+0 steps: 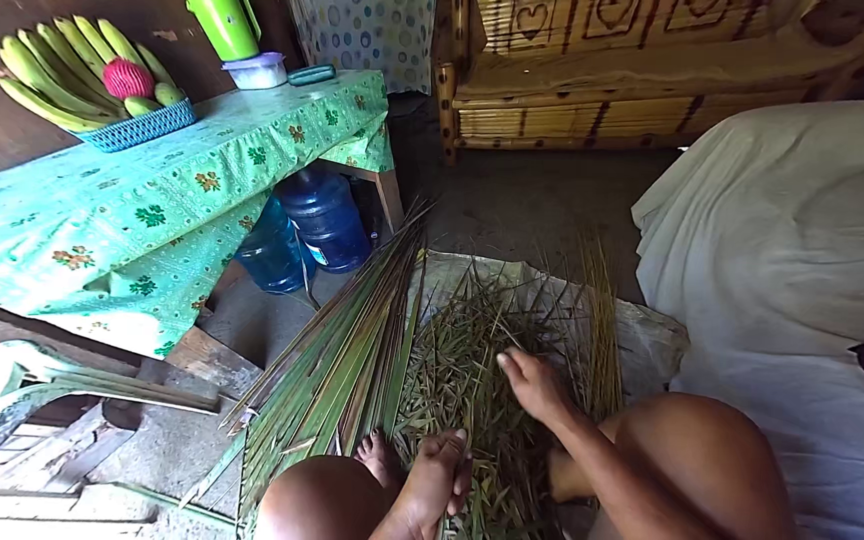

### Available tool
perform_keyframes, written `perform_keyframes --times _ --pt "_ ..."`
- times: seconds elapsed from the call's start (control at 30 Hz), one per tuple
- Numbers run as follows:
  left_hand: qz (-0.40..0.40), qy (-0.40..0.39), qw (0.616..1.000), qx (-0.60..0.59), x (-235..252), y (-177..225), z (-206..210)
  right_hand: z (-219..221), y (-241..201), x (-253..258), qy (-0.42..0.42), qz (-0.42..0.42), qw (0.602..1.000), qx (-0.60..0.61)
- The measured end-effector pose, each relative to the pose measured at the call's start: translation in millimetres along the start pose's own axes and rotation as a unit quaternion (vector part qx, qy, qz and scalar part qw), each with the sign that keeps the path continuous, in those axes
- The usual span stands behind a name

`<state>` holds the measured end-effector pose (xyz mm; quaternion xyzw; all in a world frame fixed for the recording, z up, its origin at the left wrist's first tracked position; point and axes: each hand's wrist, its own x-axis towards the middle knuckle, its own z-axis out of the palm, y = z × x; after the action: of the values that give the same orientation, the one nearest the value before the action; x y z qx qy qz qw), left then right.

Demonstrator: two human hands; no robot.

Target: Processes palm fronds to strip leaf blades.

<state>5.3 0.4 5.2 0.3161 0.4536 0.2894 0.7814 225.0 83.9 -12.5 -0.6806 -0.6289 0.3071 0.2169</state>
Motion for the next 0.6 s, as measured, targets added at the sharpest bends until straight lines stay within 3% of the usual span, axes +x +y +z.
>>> perform_keyframes --times 0.13,0.23,0.33,0.5,0.6 --pt "-0.001 -0.008 1.000 0.013 -2 -4 -2 -12 15 11 0.026 0.022 0.980 0.195" --pt "0.000 0.002 1.000 0.007 1 -3 -4 -9 -3 -16 -0.110 0.006 0.939 0.326" --pt "-0.004 -0.003 1.000 -0.003 1 -5 -2 8 -16 -36 -0.202 -0.013 0.925 0.321" --pt "-0.026 -0.038 0.999 -0.026 -8 -6 -3 4 -15 -20 -0.101 -0.004 0.940 0.325" --pt "-0.021 -0.026 0.999 -0.018 -7 -7 -5 -1 -8 -21 -0.091 -0.055 0.953 0.285"
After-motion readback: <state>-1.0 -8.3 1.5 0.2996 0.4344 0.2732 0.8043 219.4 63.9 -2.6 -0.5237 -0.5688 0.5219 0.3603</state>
